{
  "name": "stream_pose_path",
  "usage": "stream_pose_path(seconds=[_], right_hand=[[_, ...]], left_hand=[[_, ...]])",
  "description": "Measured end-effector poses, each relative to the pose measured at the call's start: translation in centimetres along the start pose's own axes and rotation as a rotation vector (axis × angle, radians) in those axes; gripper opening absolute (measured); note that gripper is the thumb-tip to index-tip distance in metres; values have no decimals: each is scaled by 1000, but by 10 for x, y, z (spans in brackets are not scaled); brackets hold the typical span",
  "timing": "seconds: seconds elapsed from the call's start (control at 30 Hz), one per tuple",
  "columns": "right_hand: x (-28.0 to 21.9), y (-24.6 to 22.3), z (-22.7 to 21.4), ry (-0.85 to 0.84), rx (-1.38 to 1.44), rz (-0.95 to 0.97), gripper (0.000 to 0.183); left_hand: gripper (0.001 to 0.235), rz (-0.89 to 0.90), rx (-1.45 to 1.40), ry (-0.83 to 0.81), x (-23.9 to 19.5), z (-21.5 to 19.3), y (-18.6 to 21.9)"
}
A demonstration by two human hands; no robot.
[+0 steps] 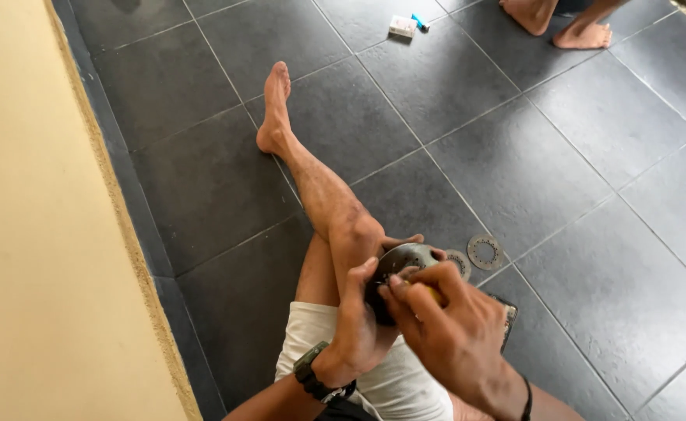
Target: The person sits on the floor and uses a yellow-handled tool to scrape and clean the surface of a dark circular metal part held in their left hand. They rotate the part to access different areas and continue the scraping motion throughout the clip.
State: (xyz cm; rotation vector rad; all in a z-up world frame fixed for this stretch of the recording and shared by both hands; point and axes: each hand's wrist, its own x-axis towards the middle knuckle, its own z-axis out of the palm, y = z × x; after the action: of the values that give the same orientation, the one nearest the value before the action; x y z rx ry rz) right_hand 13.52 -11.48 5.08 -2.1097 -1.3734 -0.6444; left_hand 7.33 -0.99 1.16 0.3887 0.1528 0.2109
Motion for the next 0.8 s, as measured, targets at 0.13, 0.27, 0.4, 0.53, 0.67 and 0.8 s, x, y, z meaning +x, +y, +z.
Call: stream_pose_path(seconds=[0.13,0.27,0.4,0.53,0.67,0.8], right_hand=[[7,14,-1,86,-81,154,22],[1,15,-1,24,-60,54,8],[11,13,-4,71,-97,78,30],[3,11,-3,-18,33,60,7],[10,10,-4,54,-63,81,17],[18,21,-7,67,-88,130,31]], left_hand=[[48,-30,38,34,-1,-1,-4],[53,-40,-25,29,1,-1,-4],[48,-29,-7,3,0,-1,-6],[52,-39,-31,34,1,-3,-6],[49,-59,-21,80,5,-6,-7],[38,-24,41,-20,1,0,-3]])
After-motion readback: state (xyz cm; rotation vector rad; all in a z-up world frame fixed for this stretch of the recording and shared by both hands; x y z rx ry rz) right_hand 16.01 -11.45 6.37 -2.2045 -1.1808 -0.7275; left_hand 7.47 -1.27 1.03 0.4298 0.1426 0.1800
